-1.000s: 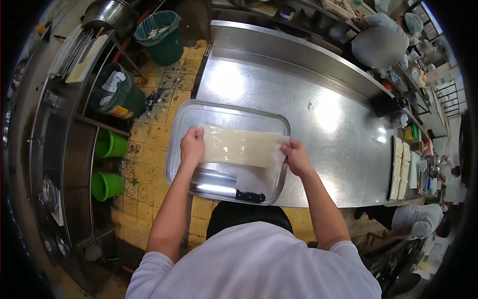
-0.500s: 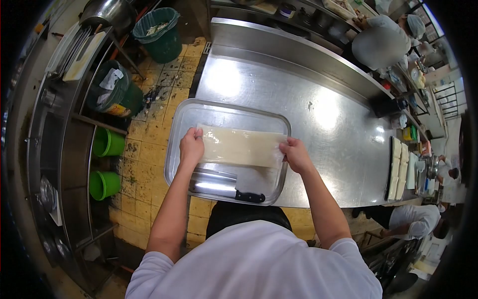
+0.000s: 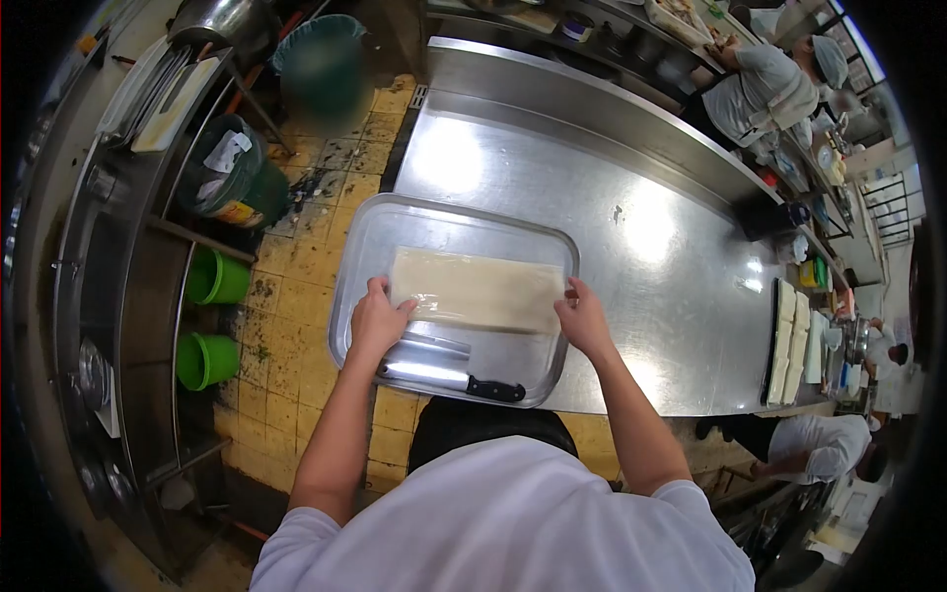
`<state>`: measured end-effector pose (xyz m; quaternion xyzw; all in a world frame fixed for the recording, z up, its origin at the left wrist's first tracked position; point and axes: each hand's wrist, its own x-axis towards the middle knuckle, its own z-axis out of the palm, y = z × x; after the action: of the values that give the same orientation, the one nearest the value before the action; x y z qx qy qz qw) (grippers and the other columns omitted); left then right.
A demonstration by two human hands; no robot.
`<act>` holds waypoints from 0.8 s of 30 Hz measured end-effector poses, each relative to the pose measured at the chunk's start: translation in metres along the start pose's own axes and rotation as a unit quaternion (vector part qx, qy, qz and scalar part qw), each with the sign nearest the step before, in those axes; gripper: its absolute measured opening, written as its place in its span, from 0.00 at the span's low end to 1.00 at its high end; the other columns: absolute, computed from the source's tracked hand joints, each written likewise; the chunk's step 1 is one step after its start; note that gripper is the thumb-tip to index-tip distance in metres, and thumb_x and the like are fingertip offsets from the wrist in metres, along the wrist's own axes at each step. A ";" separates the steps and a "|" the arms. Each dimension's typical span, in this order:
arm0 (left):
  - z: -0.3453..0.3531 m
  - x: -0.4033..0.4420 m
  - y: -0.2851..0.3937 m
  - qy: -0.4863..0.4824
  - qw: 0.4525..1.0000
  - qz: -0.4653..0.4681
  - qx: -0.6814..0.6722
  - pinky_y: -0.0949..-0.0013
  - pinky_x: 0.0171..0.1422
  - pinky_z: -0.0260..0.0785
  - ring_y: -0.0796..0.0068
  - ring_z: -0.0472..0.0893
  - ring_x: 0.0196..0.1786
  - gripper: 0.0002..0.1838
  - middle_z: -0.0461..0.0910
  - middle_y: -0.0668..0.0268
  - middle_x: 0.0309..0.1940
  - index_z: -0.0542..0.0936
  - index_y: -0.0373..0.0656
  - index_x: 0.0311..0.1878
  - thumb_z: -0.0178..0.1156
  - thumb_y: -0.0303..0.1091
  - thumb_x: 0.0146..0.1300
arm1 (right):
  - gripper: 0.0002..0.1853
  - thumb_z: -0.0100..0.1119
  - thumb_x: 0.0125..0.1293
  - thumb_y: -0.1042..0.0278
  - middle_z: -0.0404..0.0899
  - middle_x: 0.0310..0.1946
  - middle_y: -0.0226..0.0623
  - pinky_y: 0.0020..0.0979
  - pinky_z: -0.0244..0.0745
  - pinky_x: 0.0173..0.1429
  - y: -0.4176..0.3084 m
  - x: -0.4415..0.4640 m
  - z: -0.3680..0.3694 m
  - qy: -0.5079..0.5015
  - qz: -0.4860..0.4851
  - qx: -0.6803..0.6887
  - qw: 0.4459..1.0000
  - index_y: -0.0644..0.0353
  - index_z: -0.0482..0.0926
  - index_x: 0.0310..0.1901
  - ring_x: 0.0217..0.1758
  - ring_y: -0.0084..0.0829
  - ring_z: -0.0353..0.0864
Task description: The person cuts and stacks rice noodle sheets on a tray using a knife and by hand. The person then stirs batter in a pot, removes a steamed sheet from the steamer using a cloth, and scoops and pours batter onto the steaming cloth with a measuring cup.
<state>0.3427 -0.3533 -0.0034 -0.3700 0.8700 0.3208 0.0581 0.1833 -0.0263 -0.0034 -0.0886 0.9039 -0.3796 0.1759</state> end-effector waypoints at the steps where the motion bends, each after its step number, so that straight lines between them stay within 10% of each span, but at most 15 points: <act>1: 0.000 0.000 -0.003 0.001 1.000 0.005 -0.002 0.51 0.55 0.76 0.46 0.86 0.48 0.30 0.88 0.51 0.42 0.74 0.35 0.63 0.71 0.44 0.66 | 0.27 0.64 0.65 0.71 0.84 0.51 0.59 0.42 0.81 0.54 -0.009 -0.008 -0.003 0.018 -0.018 -0.028 0.999 0.74 0.75 0.64 0.50 0.47 0.86; 24: -0.023 -0.118 -0.013 0.067 0.998 0.020 0.004 0.51 0.46 0.76 0.49 0.86 0.37 0.20 0.87 0.53 0.32 0.85 0.47 0.61 0.65 0.44 0.70 | 0.14 0.66 0.55 0.73 0.82 0.43 0.47 0.45 0.83 0.55 -0.023 -0.124 0.098 -0.196 -0.345 -0.302 0.867 0.65 0.82 0.44 0.53 0.45 0.82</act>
<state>0.4395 -0.3020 0.0480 -0.3731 0.8804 0.2927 -0.0048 0.3359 -0.0704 -0.0195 -0.5163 0.8331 -0.0996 0.1715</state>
